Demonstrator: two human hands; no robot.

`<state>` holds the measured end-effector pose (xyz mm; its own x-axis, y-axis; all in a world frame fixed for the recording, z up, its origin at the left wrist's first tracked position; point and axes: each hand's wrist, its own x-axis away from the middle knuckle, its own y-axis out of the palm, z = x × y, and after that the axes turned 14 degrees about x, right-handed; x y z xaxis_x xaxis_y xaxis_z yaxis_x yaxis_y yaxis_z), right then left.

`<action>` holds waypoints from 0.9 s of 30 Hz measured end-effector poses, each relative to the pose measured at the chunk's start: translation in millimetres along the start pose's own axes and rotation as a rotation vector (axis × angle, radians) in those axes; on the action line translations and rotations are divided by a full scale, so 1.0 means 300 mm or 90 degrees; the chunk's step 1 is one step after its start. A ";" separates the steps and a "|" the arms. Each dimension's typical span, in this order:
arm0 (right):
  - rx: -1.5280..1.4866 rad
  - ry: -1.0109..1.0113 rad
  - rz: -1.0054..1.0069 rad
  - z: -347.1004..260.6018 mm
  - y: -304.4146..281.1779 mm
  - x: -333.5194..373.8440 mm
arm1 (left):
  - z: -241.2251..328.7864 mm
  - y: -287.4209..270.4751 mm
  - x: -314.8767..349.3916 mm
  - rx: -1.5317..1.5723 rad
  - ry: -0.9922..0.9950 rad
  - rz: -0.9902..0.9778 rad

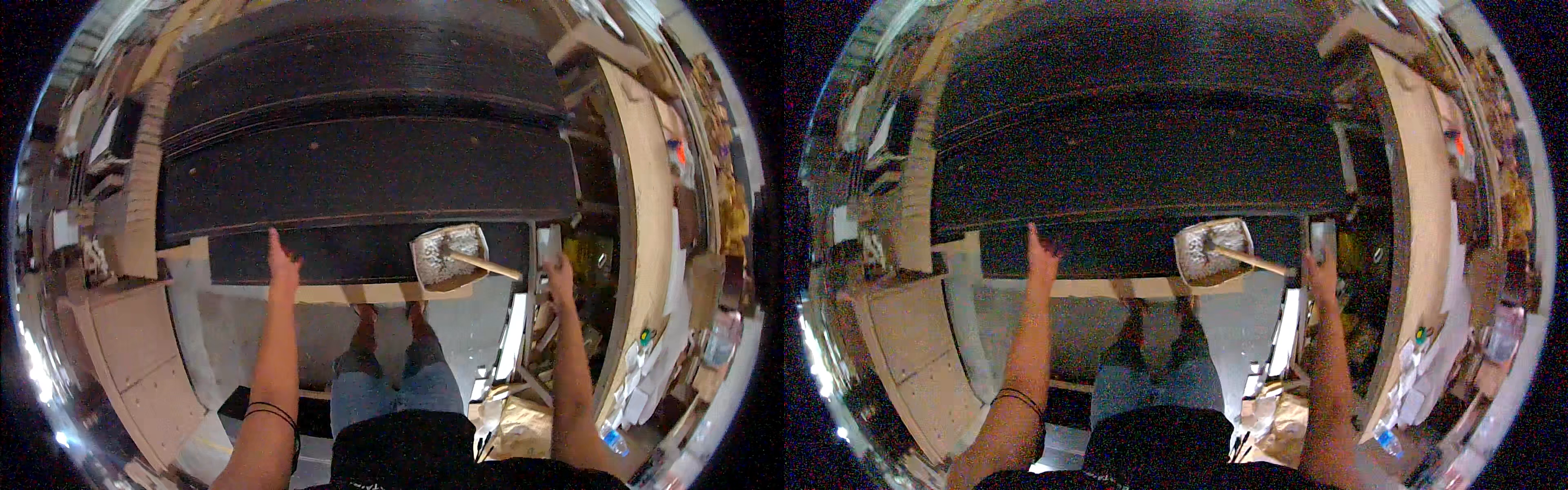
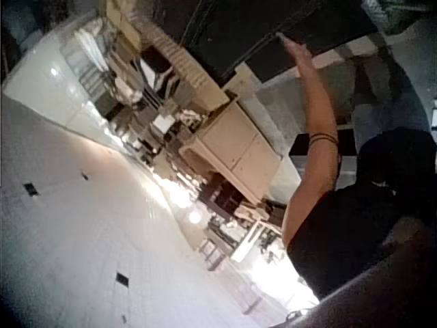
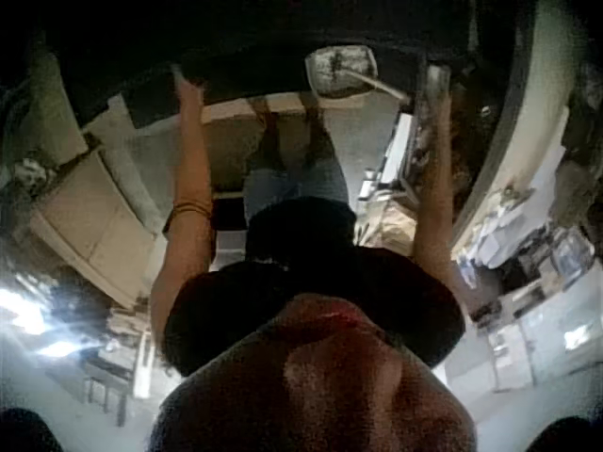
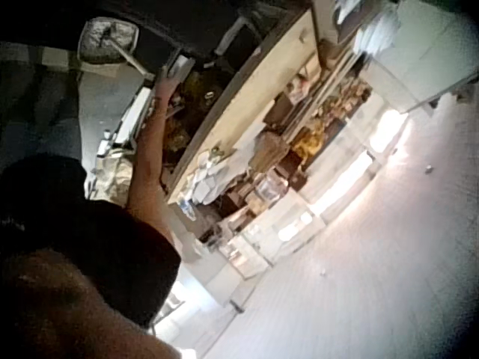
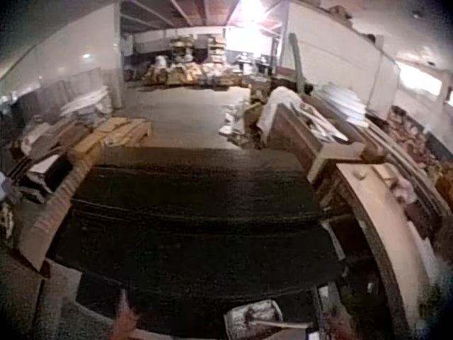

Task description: The person hammers nails into the edge of a large black wooden panel, then lifts the panel and carries it to another stack.

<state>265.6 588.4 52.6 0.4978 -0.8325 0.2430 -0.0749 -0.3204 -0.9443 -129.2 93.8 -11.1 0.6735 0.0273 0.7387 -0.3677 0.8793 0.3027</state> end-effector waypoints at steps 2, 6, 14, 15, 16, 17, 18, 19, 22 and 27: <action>0.043 0.061 -0.008 0.035 0.023 -0.153 | -0.008 0.042 -0.045 -0.041 0.060 -0.083; -0.058 0.096 0.199 0.247 0.046 -0.473 | -0.073 0.241 -0.108 0.107 0.088 0.051; -0.256 0.195 0.054 0.193 0.130 -0.660 | -0.022 0.129 -0.169 0.037 0.173 0.074; -0.214 0.163 0.081 0.317 0.101 -0.706 | -0.055 0.172 -0.151 0.004 0.153 0.089; -0.150 0.098 0.068 0.379 0.118 -0.731 | -0.039 0.163 -0.183 0.111 0.176 0.056; -0.069 0.036 0.069 0.468 0.096 -0.753 | -0.056 0.216 -0.159 0.134 0.154 0.007; -0.005 -0.032 0.075 0.518 0.093 -0.785 | -0.036 0.213 -0.190 0.139 0.182 0.016; -0.021 0.007 0.078 0.498 0.127 -0.771 | -0.038 0.264 -0.149 0.097 0.172 0.138; 0.044 0.014 0.062 0.370 0.202 -0.723 | 0.019 0.270 -0.123 0.071 0.195 0.171; 0.228 -0.093 0.116 0.492 0.229 -0.770 | -0.002 0.263 -0.125 0.030 0.204 0.154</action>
<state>273.0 825.5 -101.2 0.6232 -0.7801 0.0547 0.1181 0.0248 -0.9927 -183.1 162.5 -15.3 0.7268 0.3848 0.5689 -0.5644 0.8066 0.1755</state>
